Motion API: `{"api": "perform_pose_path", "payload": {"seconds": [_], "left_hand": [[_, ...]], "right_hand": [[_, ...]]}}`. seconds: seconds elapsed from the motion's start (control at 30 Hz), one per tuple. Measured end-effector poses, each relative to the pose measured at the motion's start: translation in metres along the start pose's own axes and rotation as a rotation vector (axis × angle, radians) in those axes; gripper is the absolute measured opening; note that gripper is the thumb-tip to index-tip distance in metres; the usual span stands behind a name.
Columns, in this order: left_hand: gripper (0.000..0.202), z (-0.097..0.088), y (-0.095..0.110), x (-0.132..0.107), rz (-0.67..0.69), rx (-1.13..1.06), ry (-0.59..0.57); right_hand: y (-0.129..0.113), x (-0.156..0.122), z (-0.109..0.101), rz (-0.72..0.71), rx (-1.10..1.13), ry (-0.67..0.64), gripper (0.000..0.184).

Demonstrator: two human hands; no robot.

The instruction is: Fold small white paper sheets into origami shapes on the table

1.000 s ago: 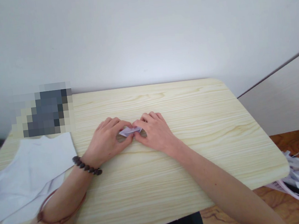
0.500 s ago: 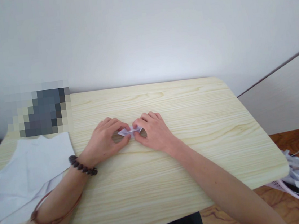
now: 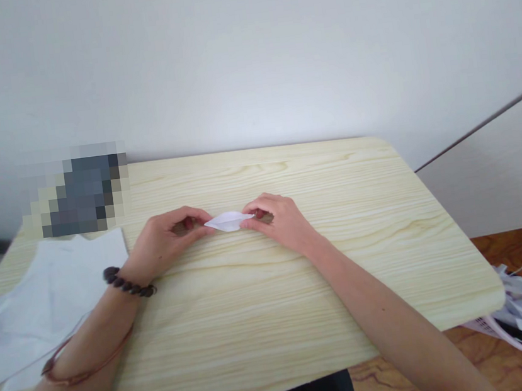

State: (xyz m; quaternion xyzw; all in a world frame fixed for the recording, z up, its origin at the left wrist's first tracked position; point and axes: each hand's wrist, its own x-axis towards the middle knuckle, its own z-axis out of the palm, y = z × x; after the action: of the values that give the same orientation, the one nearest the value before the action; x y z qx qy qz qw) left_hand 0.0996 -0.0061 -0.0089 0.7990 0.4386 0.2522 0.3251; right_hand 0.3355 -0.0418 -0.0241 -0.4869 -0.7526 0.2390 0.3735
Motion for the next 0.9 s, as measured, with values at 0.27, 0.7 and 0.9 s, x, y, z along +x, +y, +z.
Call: {"api": "perform_pose_path", "payload": {"seconds": [0.27, 0.7, 0.9], "left_hand": [[0.024, -0.003, 0.002, -0.001, 0.008, -0.082, 0.022], [0.02, -0.001, 0.001, 0.0, 0.091, -0.051, 0.025], [0.021, -0.002, 0.001, -0.001, 0.085, 0.001, 0.021]], "right_hand": [[0.006, 0.0, -0.008, 0.111, 0.122, -0.001, 0.014], [0.001, 0.0, -0.002, -0.094, -0.021, 0.026, 0.013], [-0.005, 0.001, 0.001, -0.092, -0.076, 0.055, 0.008]]}}
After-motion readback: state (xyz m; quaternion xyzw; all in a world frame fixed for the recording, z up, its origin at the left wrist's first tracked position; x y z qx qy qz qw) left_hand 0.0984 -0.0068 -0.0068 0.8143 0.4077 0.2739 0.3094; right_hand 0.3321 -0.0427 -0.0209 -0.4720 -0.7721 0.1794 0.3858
